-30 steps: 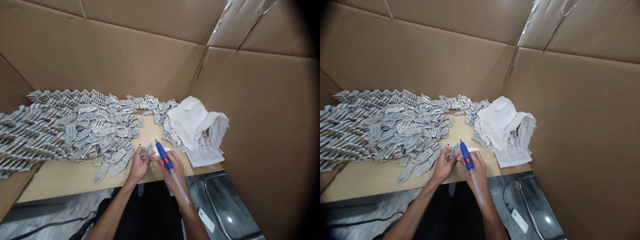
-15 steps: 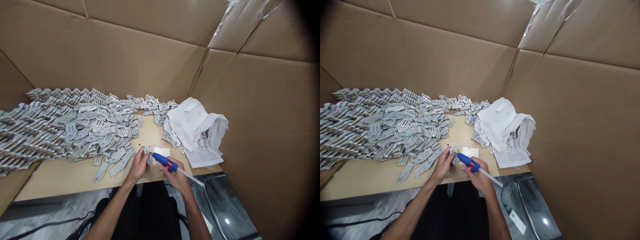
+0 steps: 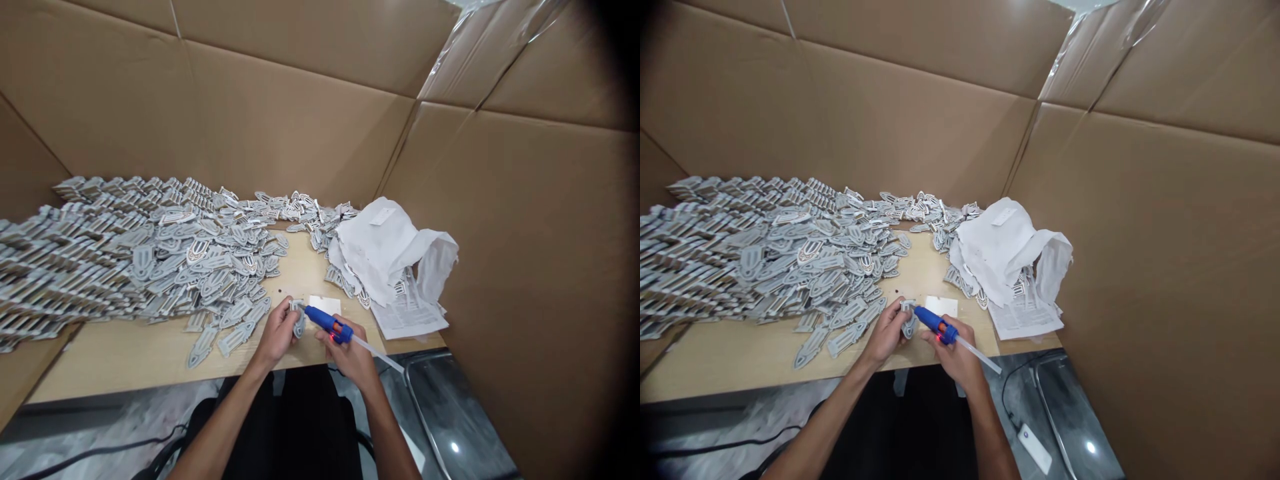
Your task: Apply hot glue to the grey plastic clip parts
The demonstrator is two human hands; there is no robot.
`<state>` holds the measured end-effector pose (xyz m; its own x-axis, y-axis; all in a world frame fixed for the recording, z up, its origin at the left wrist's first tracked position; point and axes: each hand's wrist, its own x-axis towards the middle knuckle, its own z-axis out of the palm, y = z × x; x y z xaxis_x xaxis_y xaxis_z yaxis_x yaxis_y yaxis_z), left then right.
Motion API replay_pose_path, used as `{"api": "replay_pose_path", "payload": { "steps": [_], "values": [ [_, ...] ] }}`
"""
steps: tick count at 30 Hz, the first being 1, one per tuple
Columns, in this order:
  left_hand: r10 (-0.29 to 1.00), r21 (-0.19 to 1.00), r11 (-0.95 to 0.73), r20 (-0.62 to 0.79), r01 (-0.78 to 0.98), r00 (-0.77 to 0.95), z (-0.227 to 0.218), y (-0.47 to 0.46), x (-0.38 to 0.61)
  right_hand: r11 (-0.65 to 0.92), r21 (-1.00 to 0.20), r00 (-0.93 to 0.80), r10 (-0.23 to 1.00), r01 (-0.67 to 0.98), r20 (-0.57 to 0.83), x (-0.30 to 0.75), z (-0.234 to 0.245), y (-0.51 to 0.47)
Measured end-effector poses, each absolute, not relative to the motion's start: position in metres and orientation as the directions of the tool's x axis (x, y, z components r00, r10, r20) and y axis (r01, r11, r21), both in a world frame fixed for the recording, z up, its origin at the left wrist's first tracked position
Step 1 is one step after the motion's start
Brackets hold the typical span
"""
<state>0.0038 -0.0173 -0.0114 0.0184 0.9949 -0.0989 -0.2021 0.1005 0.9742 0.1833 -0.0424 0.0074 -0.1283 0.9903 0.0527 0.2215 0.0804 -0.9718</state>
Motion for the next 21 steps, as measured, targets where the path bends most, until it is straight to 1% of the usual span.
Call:
{"api": "replay_pose_path", "payload": {
  "steps": [8,14,21],
  "values": [
    [0.994,0.970,0.113,-0.111,-0.217,0.022,-0.011,-0.017,0.004,0.158,-0.937,-0.135,0.983,0.310,0.121,0.184,0.007,-0.041],
    [0.996,0.980,0.086,-0.088,-0.178,-0.001,-0.014,-0.016,0.002,0.197,-0.899,-0.132,0.979,0.392,0.157,0.182,0.011,-0.039],
    [0.998,0.985,0.056,-0.060,-0.162,-0.020,-0.020,-0.015,0.002,0.276,-0.843,-0.151,0.961,0.461,0.232,0.183,0.013,-0.038]
  ]
}}
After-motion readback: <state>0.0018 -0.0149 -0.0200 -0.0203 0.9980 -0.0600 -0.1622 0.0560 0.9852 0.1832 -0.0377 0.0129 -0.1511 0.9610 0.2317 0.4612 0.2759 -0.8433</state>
